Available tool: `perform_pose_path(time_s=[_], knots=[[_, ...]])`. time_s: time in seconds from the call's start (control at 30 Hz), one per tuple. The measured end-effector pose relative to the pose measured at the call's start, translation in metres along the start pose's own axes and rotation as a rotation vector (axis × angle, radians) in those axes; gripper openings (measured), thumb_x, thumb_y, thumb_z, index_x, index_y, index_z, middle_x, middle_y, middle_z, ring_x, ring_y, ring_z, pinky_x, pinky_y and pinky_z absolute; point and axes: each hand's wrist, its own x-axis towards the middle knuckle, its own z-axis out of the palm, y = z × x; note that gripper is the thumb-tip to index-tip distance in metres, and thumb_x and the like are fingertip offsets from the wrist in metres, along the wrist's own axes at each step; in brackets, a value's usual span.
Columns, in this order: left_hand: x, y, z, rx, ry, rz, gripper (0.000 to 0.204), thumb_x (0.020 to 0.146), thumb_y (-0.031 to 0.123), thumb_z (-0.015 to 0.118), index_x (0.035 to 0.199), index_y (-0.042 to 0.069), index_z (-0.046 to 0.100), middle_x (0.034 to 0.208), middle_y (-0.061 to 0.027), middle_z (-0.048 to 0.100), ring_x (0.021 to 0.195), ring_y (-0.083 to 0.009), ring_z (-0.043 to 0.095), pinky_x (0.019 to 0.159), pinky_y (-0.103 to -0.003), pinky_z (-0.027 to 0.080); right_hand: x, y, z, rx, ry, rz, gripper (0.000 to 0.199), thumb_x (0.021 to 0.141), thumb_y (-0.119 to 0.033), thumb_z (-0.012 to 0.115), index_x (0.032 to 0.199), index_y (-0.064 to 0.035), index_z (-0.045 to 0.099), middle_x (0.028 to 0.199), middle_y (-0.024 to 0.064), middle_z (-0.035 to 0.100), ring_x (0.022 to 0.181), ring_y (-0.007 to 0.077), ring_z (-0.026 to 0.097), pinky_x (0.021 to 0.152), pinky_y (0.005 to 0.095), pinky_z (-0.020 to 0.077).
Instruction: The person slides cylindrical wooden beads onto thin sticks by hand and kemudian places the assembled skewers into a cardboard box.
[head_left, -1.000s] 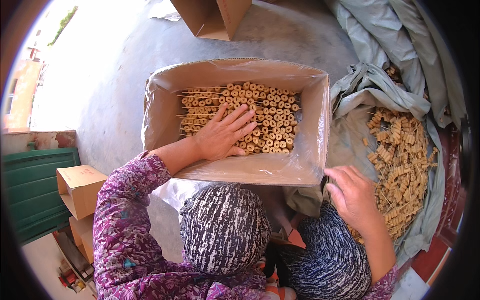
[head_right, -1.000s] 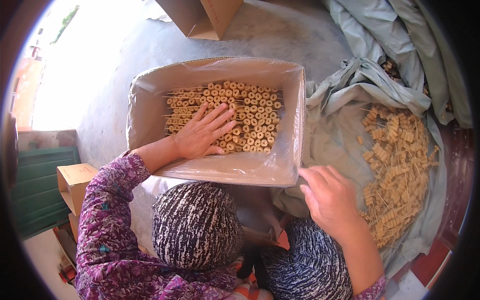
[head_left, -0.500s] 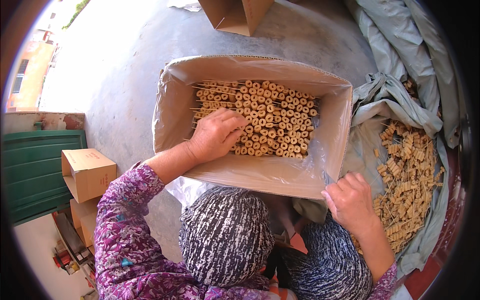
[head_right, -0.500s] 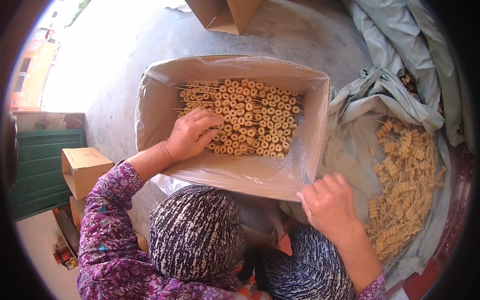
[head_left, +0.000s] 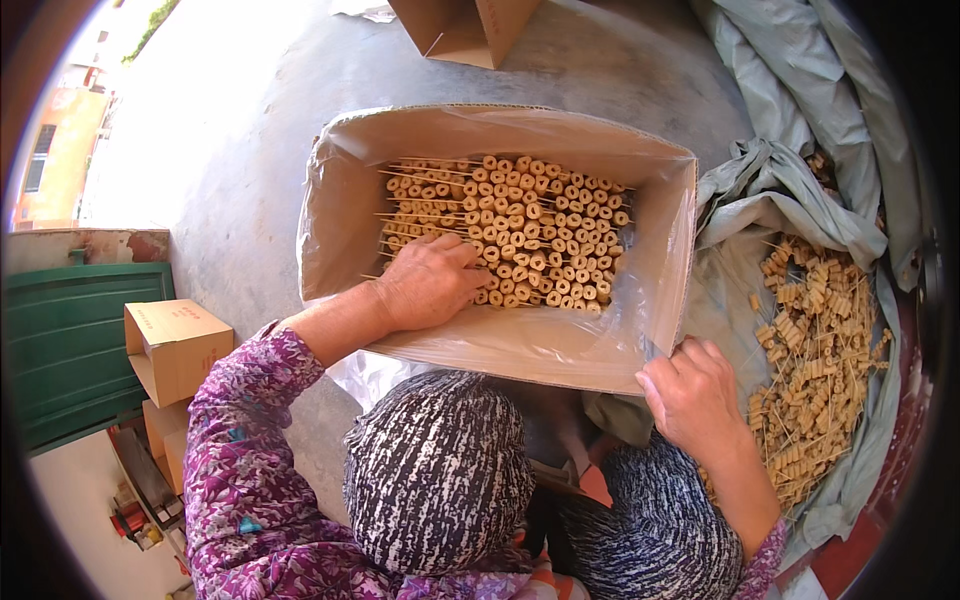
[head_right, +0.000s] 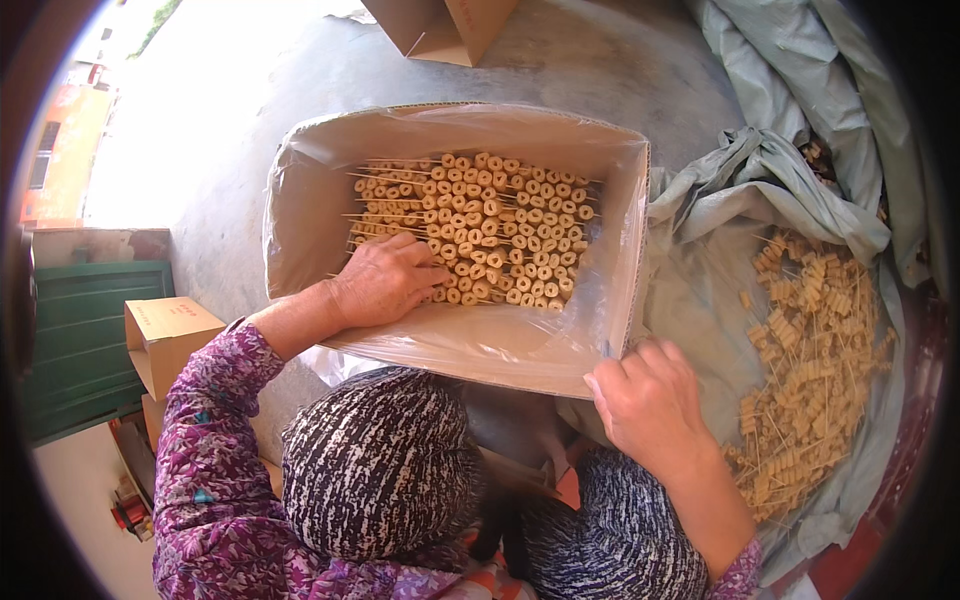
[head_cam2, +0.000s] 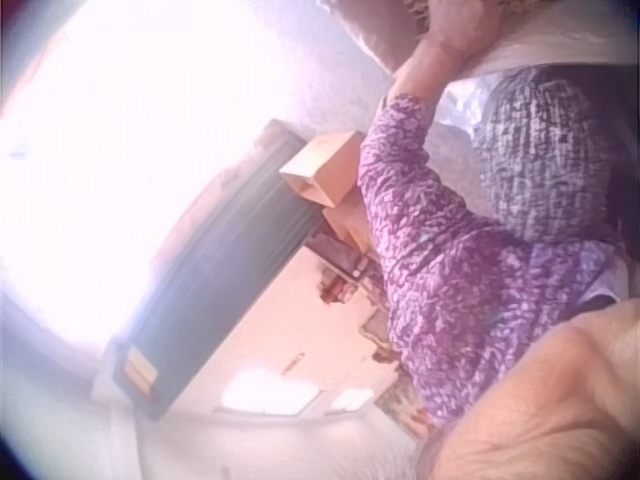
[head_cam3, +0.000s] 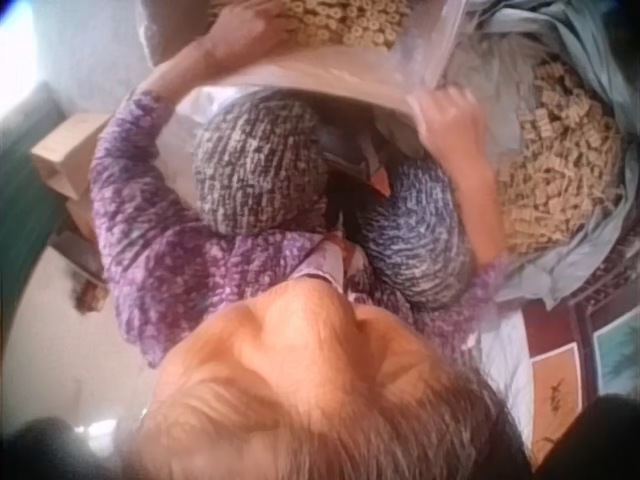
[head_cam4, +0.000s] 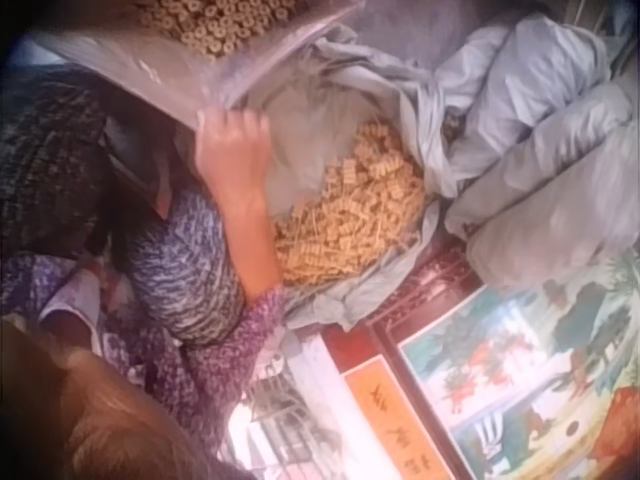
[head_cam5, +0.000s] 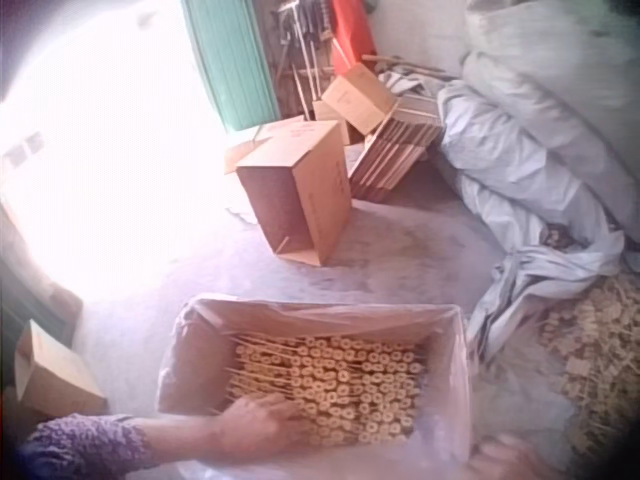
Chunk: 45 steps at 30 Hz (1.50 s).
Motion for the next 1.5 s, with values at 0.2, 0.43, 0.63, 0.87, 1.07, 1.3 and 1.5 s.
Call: perform_pose_path(time_s=[0.2, 0.43, 0.63, 0.87, 1.07, 1.3, 1.5], knots=[[-0.002, 0.004, 0.001, -0.039, 0.126, -0.072, 0.029, 0.083, 0.021, 0.066, 0.110, 0.010, 0.069, 0.097, -0.0067, 0.062, 0.095, -0.0261, 0.058, 0.080, -0.040, 0.051, -0.003, 0.001, 0.003, 0.011, 0.028, 0.013, 0.022, 0.074, -0.014, 0.074, 0.071, -0.0074, 0.054, 0.065, 0.0092, 0.055, 0.069, 0.0287, 0.055, 0.067, 0.0394, 0.0449], [0.007, 0.009, 0.001, 0.013, 0.104, -0.137, 0.034, 0.083, 0.019, 0.066, 0.115, 0.010, 0.066, 0.101, -0.0080, 0.060, 0.098, -0.0270, 0.056, 0.083, -0.041, 0.050, -0.005, 0.002, 0.007, 0.038, 0.060, 0.018, 0.022, 0.074, -0.014, 0.073, 0.072, -0.0070, 0.053, 0.066, 0.0098, 0.055, 0.069, 0.0296, 0.054, 0.067, 0.0397, 0.0452], [0.010, 0.004, 0.006, 0.066, 0.132, -0.086, 0.029, 0.082, 0.018, 0.066, 0.110, 0.010, 0.068, 0.098, -0.0068, 0.059, 0.097, -0.0258, 0.056, 0.082, -0.040, 0.049, -0.005, 0.003, 0.011, 0.069, 0.090, 0.024, 0.022, 0.074, -0.014, 0.072, 0.072, -0.0071, 0.051, 0.067, 0.0105, 0.055, 0.069, 0.0304, 0.054, 0.067, 0.0401, 0.0453], [0.017, 0.007, 0.000, 0.201, 0.214, -0.017, 0.026, 0.079, 0.016, 0.066, 0.104, 0.010, 0.070, 0.122, -0.0097, 0.057, 0.118, -0.0287, 0.049, 0.096, -0.044, 0.041, -0.008, 0.005, 0.015, 0.101, 0.135, 0.034, 0.022, 0.073, -0.012, 0.072, 0.071, -0.0073, 0.050, 0.065, 0.0101, 0.055, 0.067, 0.0301, 0.054, 0.066, 0.0410, 0.0458], [0.020, 0.005, 0.003, 0.159, 0.190, -0.058, 0.023, 0.079, 0.016, 0.068, 0.100, 0.011, 0.070, 0.130, -0.0109, 0.055, 0.122, -0.0304, 0.047, 0.099, -0.046, 0.039, -0.009, 0.007, 0.019, 0.136, 0.178, 0.037, 0.021, 0.073, -0.012, 0.072, 0.072, -0.0072, 0.051, 0.067, 0.0097, 0.058, 0.067, 0.0294, 0.055, 0.066, 0.0408, 0.0464], [0.024, 0.000, 0.000, 0.050, 0.177, -0.082, 0.026, 0.078, 0.016, 0.069, 0.103, 0.010, 0.069, 0.124, -0.0106, 0.059, 0.119, -0.0303, 0.051, 0.097, -0.046, 0.041, -0.009, 0.008, 0.020, 0.146, 0.188, 0.049, 0.021, 0.074, -0.012, 0.072, 0.073, -0.0075, 0.051, 0.067, 0.0086, 0.057, 0.068, 0.0291, 0.056, 0.066, 0.0408, 0.0466], [0.039, -0.004, 0.001, -0.108, 0.242, -0.262, 0.041, 0.080, 0.012, 0.066, 0.120, 0.007, 0.062, 0.109, -0.0087, 0.066, 0.109, -0.0297, 0.057, 0.092, -0.043, 0.047, -0.010, 0.009, 0.020, 0.162, 0.209, 0.074, 0.020, 0.076, -0.013, 0.071, 0.074, -0.0073, 0.052, 0.068, 0.0084, 0.058, 0.068, 0.0287, 0.056, 0.065, 0.0410, 0.0467]])
